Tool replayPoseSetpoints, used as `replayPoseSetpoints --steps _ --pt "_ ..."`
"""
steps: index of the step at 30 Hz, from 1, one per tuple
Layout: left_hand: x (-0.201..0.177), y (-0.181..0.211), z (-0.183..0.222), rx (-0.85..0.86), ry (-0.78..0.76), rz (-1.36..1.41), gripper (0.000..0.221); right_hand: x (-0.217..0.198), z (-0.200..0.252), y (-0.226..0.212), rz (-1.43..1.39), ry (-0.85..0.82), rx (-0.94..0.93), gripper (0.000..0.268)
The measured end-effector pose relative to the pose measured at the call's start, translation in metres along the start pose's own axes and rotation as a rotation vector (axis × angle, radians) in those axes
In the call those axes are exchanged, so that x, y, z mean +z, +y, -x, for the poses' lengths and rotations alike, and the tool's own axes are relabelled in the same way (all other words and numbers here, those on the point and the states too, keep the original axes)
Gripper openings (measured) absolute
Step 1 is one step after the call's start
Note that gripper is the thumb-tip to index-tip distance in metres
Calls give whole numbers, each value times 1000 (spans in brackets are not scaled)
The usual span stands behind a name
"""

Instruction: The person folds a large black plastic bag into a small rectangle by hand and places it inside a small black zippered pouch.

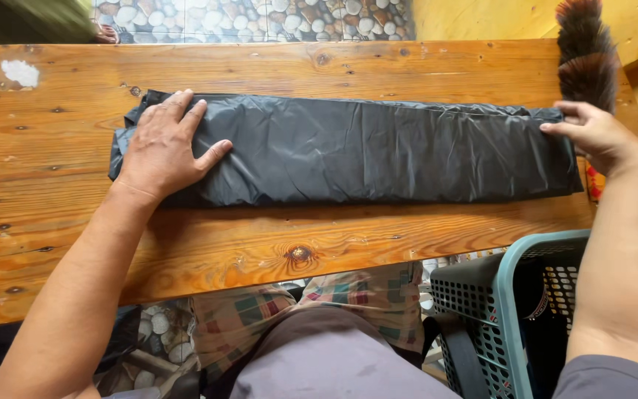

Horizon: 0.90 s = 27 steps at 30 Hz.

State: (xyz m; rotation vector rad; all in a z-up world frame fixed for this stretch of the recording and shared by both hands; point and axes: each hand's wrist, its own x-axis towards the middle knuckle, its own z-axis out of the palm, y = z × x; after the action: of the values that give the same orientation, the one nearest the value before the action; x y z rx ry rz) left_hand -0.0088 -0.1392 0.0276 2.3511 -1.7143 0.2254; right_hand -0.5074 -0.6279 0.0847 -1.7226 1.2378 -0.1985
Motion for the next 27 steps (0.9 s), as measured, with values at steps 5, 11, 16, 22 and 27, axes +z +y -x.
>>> replayPoseSetpoints --steps 5,11,16,22,27 --pt "1 -16 13 -7 69 -97 73 14 -40 30 116 151 -380 63" --pt "-17 -36 30 -194 -96 110 71 1 -66 73 970 803 -853 41" --pt "-30 -59 50 -263 112 181 66 -22 -35 76 819 568 -29 76" --pt "0 -78 68 -225 228 242 56 -81 -99 217 759 530 -204 58" --pt "-14 -79 71 -228 342 306 38 -55 -95 209 481 501 -36 76"
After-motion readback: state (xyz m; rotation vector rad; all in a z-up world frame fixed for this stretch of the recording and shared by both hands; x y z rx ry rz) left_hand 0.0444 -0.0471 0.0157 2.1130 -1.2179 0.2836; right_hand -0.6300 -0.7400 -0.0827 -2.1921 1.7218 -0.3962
